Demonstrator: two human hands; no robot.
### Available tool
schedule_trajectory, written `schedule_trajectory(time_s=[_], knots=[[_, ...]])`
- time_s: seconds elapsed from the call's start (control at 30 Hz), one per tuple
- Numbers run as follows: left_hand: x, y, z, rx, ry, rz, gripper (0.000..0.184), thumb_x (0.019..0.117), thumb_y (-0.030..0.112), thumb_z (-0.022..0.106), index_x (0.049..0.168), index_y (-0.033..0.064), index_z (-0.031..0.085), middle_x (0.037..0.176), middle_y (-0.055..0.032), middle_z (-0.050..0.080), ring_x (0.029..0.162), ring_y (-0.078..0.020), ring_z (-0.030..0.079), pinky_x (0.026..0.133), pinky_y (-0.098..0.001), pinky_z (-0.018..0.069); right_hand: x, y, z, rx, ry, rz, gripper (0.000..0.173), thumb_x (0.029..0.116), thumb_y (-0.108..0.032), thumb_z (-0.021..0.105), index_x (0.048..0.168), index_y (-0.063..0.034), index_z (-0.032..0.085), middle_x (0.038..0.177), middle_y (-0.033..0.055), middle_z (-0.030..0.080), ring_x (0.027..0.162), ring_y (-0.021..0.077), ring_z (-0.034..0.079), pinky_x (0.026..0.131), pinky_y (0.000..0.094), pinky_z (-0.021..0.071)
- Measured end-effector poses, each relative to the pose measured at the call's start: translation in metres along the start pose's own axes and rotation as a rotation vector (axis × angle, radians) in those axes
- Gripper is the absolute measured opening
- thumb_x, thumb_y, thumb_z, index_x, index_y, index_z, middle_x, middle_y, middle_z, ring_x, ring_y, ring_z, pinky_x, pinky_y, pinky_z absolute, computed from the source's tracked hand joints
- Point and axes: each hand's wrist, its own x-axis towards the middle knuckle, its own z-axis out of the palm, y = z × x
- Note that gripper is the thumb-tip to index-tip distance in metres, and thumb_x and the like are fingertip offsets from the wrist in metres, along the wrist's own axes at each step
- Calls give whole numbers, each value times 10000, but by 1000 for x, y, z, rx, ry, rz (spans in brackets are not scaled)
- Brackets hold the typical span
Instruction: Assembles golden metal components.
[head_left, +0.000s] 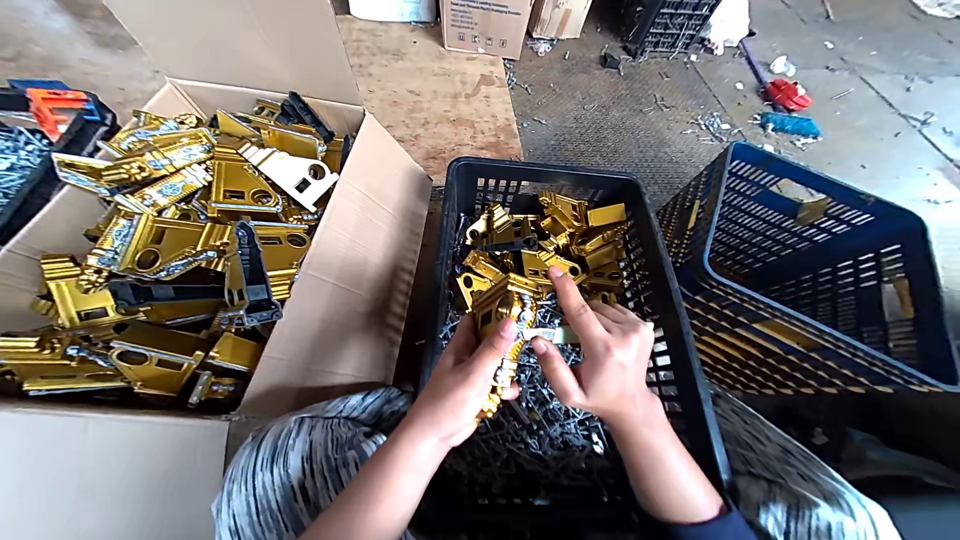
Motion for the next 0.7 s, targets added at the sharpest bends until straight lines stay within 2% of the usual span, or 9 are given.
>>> schedule_trajectory(time_s=[0.23,0.4,0.5,0.6,0.7], knots=[[0,1,-2,6,-7,6,328,1063,249,495,1346,102,416,941,-43,614,724,-90,638,579,-200,546,1,1,1,69,-43,40,623,989,-437,425,1433,-34,594,564,-5,548,479,127,454,474,331,360],[1,3,0,15,31,5,321,1066,241,502,1350,106,438,925,-51,616,712,-94,636,573,-197,542,2,-2,3,20,2,81,605,994,-433,433,1422,-41,604,592,21,601,487,157,504,472,354,385],[-3,2,-3,56,-16,-4,388,1044,277,549,1362,105,410,922,-37,603,713,-92,630,584,-209,549,5,8,0,-22,29,175,582,1012,-413,443,1435,-41,590,600,39,607,476,188,521,446,400,403],[-3,3,-4,74,-7,24,414,1031,281,571,1364,96,410,922,-32,609,708,-92,635,587,-212,558,6,11,-7,77,-30,176,628,1005,-415,427,1479,-17,532,575,-2,543,455,133,444,436,361,375],[-2,3,-5,90,-3,68,407,1027,262,574,1361,98,409,918,-29,611,697,-84,633,587,-208,560,3,3,-11,133,-72,106,627,983,-412,441,1463,-24,553,561,-19,529,455,105,431,440,327,360]])
